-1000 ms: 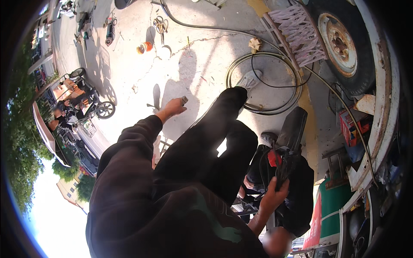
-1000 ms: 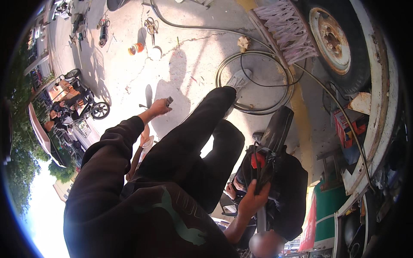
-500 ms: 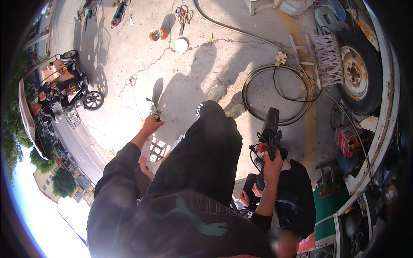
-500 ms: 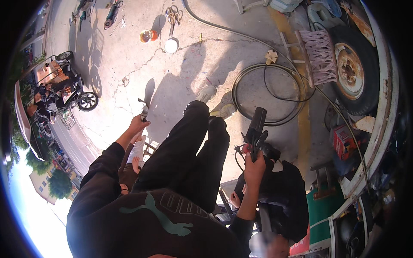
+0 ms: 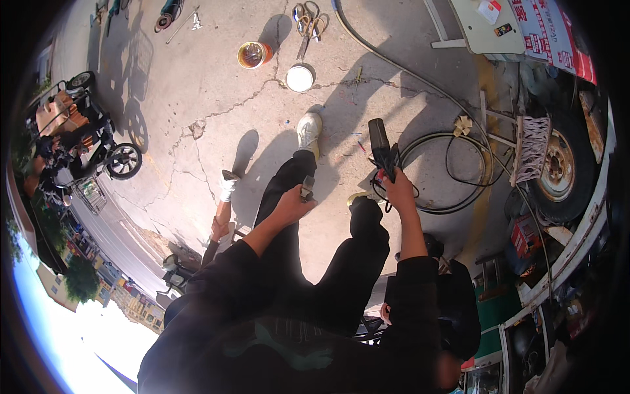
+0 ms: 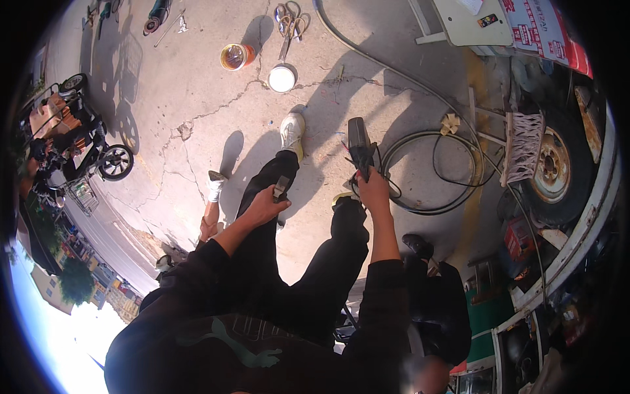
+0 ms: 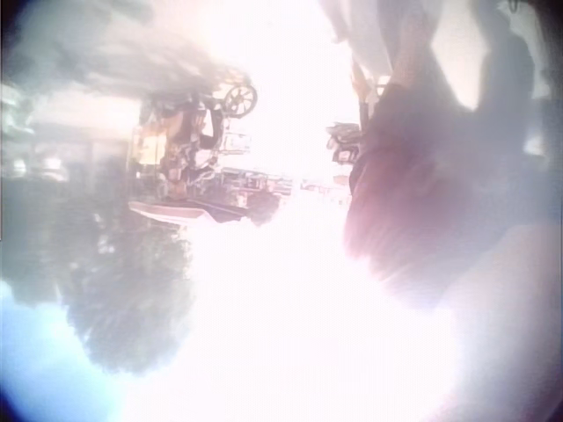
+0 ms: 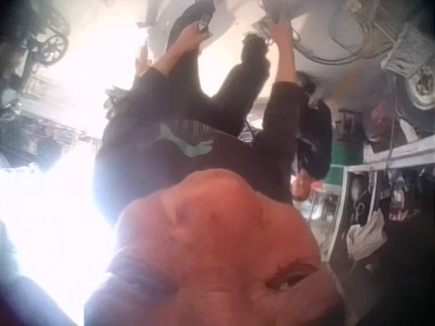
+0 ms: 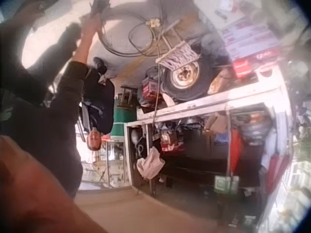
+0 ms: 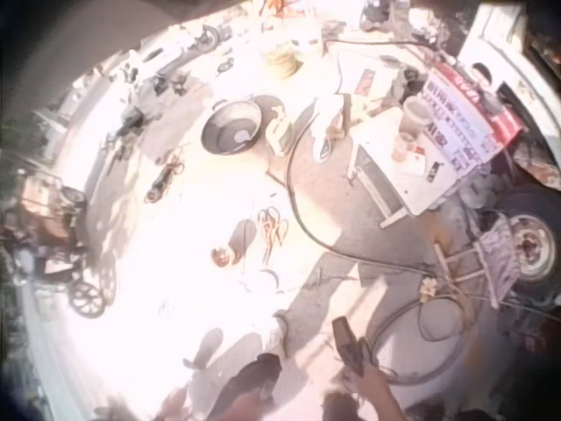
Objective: The person removes a scooter wheel, detaches the brake assembly, and cleans the brake components with a rag. They then handle a power tool and plug it into an extension cord.
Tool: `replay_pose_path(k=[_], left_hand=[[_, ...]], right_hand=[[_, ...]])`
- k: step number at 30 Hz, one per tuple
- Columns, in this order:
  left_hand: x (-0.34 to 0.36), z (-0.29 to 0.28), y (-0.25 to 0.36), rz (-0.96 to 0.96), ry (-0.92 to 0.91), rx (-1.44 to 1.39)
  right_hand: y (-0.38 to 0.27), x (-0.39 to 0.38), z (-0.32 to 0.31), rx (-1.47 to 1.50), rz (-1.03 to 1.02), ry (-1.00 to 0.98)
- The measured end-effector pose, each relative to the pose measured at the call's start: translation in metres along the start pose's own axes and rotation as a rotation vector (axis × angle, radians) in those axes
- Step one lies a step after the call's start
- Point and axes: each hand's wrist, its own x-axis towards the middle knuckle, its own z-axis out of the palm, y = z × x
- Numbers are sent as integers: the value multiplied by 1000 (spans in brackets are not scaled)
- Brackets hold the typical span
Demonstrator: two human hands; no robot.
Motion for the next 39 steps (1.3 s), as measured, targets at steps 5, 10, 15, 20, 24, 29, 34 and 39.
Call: replay_pose_path(k=[5,10,15,20,24,29,34,39], left_hand=[[73,-35,-17,-54,-95,-250],[145,-51,-55,-15,-51,-333],[240,-47,-71,124,116,-295],[351,-41,-31,133,309,224],[423,-25,-5,317,583,545],[497,-39,11,482,638,772],[539,-59,0,709,658,935],[534,-63,4,758,560,918]], right_hand=[[-102,106,3,-489,-15,20],[-123,194,16,-665,-144,149],[-62,240,68,-815,-451,296],[22,257,97,-837,-576,215],[63,262,105,-845,-680,200],[90,256,90,-1035,-589,97],[87,271,58,-846,-467,69],[62,293,51,-1139,-370,-178]])
